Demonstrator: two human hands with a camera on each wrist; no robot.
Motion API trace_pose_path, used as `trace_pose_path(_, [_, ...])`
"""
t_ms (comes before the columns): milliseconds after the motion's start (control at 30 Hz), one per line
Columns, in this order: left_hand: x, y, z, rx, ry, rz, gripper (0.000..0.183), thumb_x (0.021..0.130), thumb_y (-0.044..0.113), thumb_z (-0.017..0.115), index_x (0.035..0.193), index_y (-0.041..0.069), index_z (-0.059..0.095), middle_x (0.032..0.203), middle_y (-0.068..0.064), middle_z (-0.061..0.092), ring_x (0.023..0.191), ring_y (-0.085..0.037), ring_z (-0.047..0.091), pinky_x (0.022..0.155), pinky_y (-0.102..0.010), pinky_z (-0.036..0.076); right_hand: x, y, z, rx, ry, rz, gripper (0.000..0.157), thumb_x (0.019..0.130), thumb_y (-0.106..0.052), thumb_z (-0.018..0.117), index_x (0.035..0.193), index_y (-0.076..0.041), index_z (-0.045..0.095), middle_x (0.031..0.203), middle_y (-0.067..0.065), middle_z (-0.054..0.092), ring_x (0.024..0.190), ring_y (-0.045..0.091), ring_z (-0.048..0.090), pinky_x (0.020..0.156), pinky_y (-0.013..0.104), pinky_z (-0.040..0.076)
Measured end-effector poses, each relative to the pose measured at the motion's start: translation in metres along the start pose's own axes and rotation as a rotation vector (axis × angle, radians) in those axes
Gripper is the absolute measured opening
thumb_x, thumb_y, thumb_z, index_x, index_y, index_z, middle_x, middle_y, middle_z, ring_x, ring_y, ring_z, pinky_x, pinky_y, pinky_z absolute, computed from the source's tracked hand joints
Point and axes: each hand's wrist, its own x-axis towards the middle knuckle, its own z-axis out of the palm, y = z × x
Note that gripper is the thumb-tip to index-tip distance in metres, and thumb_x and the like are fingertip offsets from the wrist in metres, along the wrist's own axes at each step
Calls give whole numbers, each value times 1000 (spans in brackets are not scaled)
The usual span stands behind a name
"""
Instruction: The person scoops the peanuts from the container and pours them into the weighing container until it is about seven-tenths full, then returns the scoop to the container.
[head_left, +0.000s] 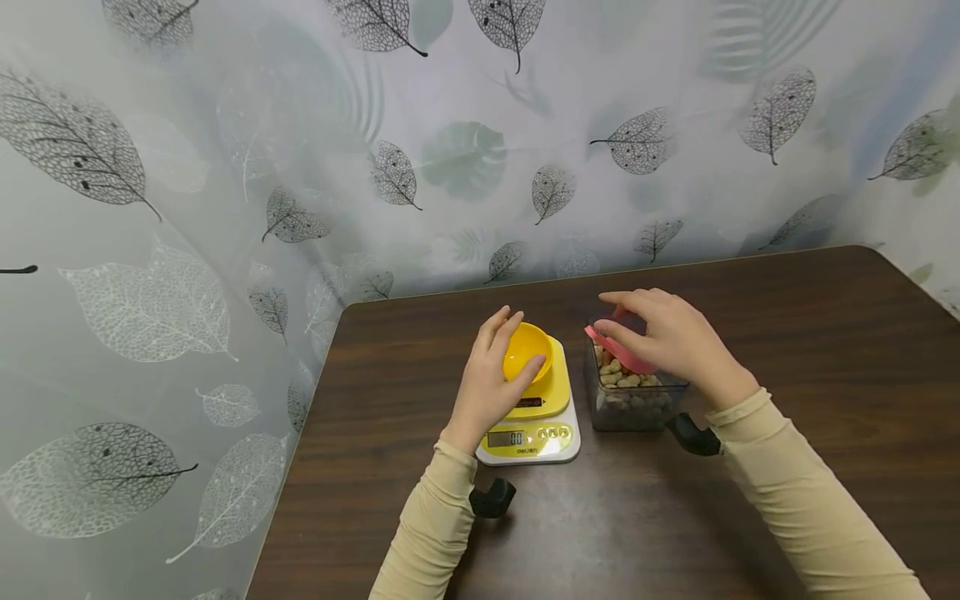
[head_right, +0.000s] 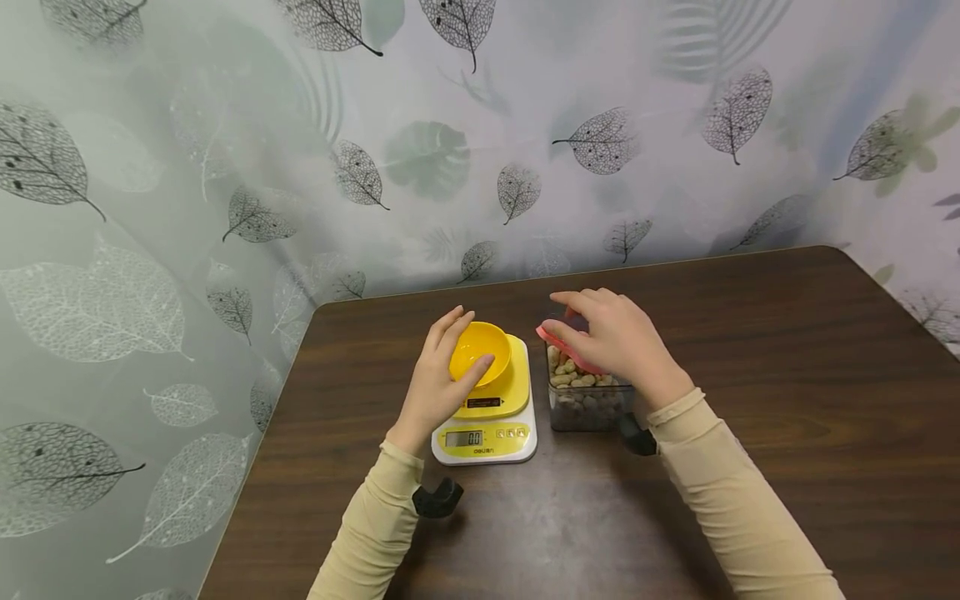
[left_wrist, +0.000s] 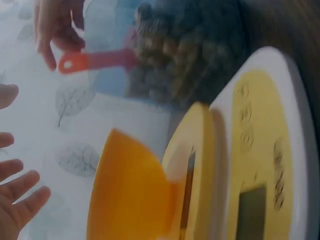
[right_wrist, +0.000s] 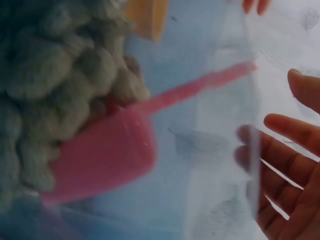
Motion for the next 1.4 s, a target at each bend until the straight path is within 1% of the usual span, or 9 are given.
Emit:
trace_pose_path(133, [0, 10, 15, -92, -8, 18, 59, 89, 29, 62, 141, 14, 39, 146, -9, 36, 128, -27, 44, 101, -40, 45, 1, 1, 10, 31, -20, -7, 48, 89, -43, 58, 127, -13, 58, 99, 7, 65, 86, 20, 55, 75, 40, 51])
trace_pose_path(300, [-2, 21, 34, -206, -97, 20, 60, 90, 29, 61, 143, 11, 37, 144, -12, 36, 116, -25, 53, 95, -29, 49, 0, 2, 19, 66, -57, -23, 46, 92, -42, 55, 130, -16, 56, 108, 8, 61, 93, 22, 55, 80, 44, 51])
trace_pose_path(467, [-2, 29, 48, -200, -164, 17, 57, 92, 32, 57, 141, 11, 39, 143, -10, 36, 120, -22, 52, 97, -24, 47, -3, 4, 23, 60, -71, -73, 38, 92, -35, 57, 126, -18, 60, 107, 6, 58, 91, 19, 51, 75, 39, 49])
trace_pose_path(567, [-1, 32, 53, -189, -173, 1, 56, 93, 34, 56, 141, 12, 40, 143, -8, 36, 122, -20, 50, 98, -26, 47, -4, 5, 22, 71, -60, -82, 34, 92, -31, 58, 122, -16, 63, 107, 7, 59, 92, 20, 51, 77, 40, 49])
trace_pose_path(733, [1, 35, 56, -186, -209, -33, 50, 93, 36, 54, 138, 15, 45, 146, -9, 34, 130, -23, 43, 102, -37, 44, -6, 10, 15, 95, -9, -93, 33, 90, -24, 62, 120, -13, 63, 107, 7, 64, 94, 22, 53, 80, 44, 49])
trace_pose_path(867, [2, 35, 58, -190, -250, -64, 48, 94, 38, 53, 136, 15, 48, 148, -6, 33, 133, -24, 40, 103, -41, 43, -8, 14, 8, 88, 21, -103, 33, 89, -20, 63, 120, -11, 62, 101, 7, 65, 88, 20, 55, 75, 40, 50])
trace_pose_path(1067, [1, 36, 60, -203, -272, -92, 50, 93, 38, 53, 137, 15, 47, 148, -6, 34, 131, -25, 42, 102, -40, 44, -14, 21, -5, 91, 32, -32, 30, 92, -17, 59, 119, -7, 60, 92, 3, 64, 74, 12, 52, 65, 31, 47])
trace_pose_path(1233, [2, 35, 62, -226, -292, -108, 51, 93, 38, 54, 139, 16, 44, 148, -6, 34, 129, -23, 45, 98, -32, 48, -17, 27, -15, 79, 49, 25, 31, 93, -14, 53, 123, -8, 58, 97, 6, 63, 72, 13, 49, 62, 30, 43])
trace_pose_path(1400, [2, 35, 64, -249, -307, -117, 52, 94, 39, 52, 141, 20, 42, 149, -5, 36, 133, -21, 42, 91, -32, 52, -18, 31, -21, 81, -21, 97, 32, 98, -21, 43, 126, -11, 55, 86, 7, 62, 60, 15, 43, 57, 30, 37])
